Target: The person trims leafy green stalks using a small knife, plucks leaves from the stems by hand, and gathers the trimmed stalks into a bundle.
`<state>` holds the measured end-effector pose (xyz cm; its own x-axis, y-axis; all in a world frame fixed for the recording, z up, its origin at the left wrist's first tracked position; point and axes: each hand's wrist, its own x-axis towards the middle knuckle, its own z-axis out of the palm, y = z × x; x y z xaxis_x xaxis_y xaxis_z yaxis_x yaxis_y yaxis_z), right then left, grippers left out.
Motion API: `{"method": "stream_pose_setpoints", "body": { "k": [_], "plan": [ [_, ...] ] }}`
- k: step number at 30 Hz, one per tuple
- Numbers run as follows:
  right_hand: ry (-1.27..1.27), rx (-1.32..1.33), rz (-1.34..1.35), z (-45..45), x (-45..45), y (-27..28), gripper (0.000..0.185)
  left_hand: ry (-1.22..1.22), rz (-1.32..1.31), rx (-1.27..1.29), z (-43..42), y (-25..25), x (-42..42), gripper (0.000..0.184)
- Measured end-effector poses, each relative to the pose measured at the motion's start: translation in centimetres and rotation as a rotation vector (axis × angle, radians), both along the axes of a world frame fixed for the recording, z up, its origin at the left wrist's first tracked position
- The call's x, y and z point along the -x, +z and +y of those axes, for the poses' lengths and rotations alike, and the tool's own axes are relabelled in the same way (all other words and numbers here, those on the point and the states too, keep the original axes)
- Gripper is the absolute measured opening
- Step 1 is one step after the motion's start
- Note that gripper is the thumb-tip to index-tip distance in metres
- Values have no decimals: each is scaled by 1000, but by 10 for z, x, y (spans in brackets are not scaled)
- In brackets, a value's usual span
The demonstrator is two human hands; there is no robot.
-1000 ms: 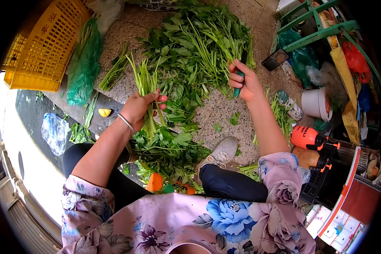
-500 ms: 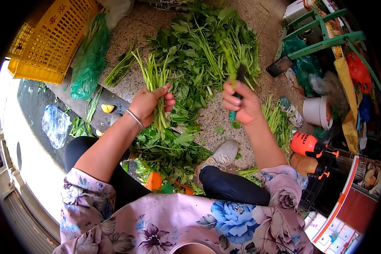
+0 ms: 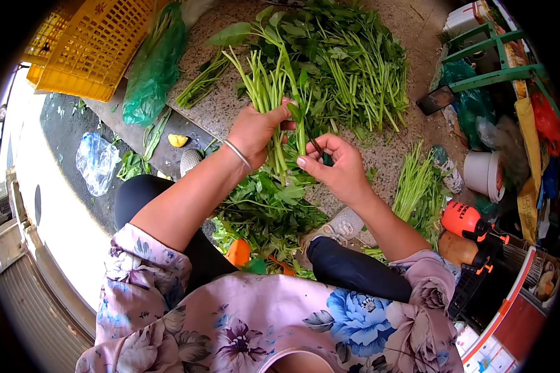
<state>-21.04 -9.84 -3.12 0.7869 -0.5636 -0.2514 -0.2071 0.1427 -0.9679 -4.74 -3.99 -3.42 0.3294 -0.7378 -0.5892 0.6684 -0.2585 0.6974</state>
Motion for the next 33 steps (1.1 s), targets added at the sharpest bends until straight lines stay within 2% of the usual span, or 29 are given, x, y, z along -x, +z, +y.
{"method": "stream_pose_setpoints", "body": {
  "k": [5, 9, 11, 12, 14, 17, 22, 23, 24, 27, 29, 33],
  "plan": [
    [-26, 2, 31, 5, 1, -3, 23, 103, -39, -46, -1, 4, -2, 21],
    [40, 61, 116, 9, 1, -5, 21, 57, -125, -63, 0, 2, 0, 19],
    [104, 132, -42, 6, 0, -13, 22, 3, -75, -43, 1, -4, -6, 20],
    [88, 149, -28, 3, -1, -11, 22, -17, -51, -35, 1, -2, -6, 21],
    [-43, -290, -72, -1, -5, -9, 23, -70, -68, -20, 2, 0, -2, 20],
    [-191, -367, -72, -14, -9, -12, 23, -116, -84, -20, 3, -5, 4, 19],
    [-164, -242, -54, -18, -11, -22, 18, -95, -75, -84, 3, -3, 5, 15],
    [-138, -100, -34, -17, -10, -24, 16, -97, -74, -85, 2, -6, 6, 15],
    [-111, 39, -14, -15, -10, -25, 15, -35, -94, -57, 0, -9, 8, 14],
    [-24, 72, -14, 3, -7, -22, 14, 61, -133, -67, -4, -7, 1, 12],
    [63, 186, -82, 16, -1, -13, 14, 131, -181, -85, -8, -5, -12, 12],
    [-224, -222, -60, 7, 5, -25, 20, 95, -167, -38, -8, -7, -19, 12]
  ]
}}
